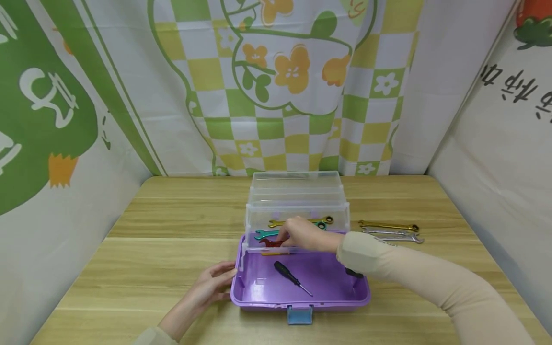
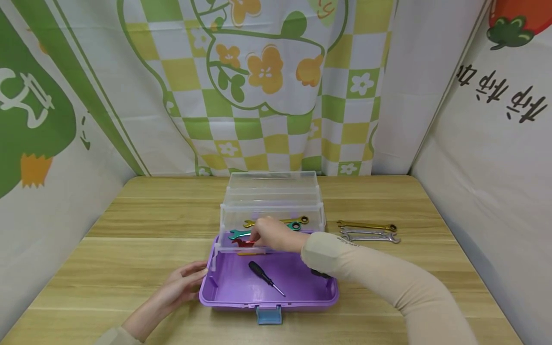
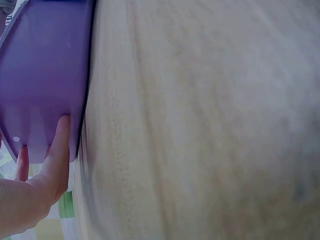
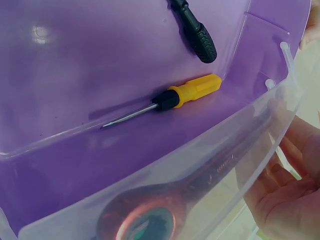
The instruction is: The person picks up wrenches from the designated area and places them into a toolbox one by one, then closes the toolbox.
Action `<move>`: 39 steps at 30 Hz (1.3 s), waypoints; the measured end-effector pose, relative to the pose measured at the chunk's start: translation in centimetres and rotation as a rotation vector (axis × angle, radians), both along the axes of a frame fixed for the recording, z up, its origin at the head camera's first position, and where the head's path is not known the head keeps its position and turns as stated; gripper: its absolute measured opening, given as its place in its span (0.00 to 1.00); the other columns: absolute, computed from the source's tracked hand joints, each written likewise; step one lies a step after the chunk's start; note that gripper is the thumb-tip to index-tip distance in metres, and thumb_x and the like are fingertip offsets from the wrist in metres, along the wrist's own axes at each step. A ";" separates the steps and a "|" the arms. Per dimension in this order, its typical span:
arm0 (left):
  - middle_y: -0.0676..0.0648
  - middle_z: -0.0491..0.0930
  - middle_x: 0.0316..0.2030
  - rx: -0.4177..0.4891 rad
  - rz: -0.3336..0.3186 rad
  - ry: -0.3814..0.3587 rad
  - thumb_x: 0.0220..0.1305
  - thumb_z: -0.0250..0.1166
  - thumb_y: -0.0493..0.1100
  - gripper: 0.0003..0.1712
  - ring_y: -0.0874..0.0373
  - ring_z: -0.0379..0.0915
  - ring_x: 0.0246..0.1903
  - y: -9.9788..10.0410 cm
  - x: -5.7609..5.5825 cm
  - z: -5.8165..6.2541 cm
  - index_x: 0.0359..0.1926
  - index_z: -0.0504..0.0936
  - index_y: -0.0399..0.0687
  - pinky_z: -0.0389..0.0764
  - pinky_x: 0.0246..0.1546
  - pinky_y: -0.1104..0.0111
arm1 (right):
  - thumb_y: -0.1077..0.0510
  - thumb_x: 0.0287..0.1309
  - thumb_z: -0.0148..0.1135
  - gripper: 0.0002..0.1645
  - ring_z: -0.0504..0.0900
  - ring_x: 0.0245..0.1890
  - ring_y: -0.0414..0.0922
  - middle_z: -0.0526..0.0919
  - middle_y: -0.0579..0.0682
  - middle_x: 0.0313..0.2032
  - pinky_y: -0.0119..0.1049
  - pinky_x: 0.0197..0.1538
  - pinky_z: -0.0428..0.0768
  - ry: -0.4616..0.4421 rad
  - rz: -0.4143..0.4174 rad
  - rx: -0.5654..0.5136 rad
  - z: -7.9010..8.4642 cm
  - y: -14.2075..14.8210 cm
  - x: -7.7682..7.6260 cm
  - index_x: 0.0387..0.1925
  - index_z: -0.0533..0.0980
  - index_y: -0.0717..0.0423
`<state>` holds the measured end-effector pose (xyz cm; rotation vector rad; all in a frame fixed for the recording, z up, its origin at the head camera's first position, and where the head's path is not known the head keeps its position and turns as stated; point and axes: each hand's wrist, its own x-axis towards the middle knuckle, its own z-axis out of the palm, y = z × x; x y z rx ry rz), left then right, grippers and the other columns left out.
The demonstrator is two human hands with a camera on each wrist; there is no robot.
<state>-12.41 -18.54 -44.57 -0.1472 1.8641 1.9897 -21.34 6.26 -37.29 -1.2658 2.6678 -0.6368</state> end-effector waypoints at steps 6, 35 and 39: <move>0.37 0.70 0.51 -0.001 0.005 -0.005 0.56 0.59 0.44 0.35 0.54 0.73 0.42 0.0 0.0 0.0 0.59 0.57 0.28 0.77 0.42 0.55 | 0.62 0.43 0.66 0.07 0.81 0.31 0.39 0.84 0.47 0.28 0.25 0.34 0.78 -0.004 0.007 0.029 0.1 0.0 -0.2 0.29 0.82 0.57; 0.41 0.73 0.48 0.000 0.006 -0.005 0.57 0.58 0.44 0.34 0.54 0.73 0.42 0.0 -0.1 0.1 0.59 0.58 0.29 0.77 0.42 0.57 | 0.60 0.48 0.63 0.10 0.77 0.32 0.39 0.82 0.47 0.32 0.25 0.33 0.76 -0.201 -0.039 -0.027 2.0 2.7 -0.9 0.35 0.80 0.58; 0.43 0.74 0.47 0.015 0.004 -0.006 0.58 0.58 0.44 0.34 0.56 0.73 0.41 0.0 0.0 0.1 0.59 0.57 0.28 0.78 0.42 0.57 | 0.61 0.48 0.63 0.10 0.78 0.32 0.40 0.83 0.49 0.33 0.25 0.35 0.76 -0.192 -0.034 -0.068 2.0 3.4 -0.8 0.35 0.80 0.59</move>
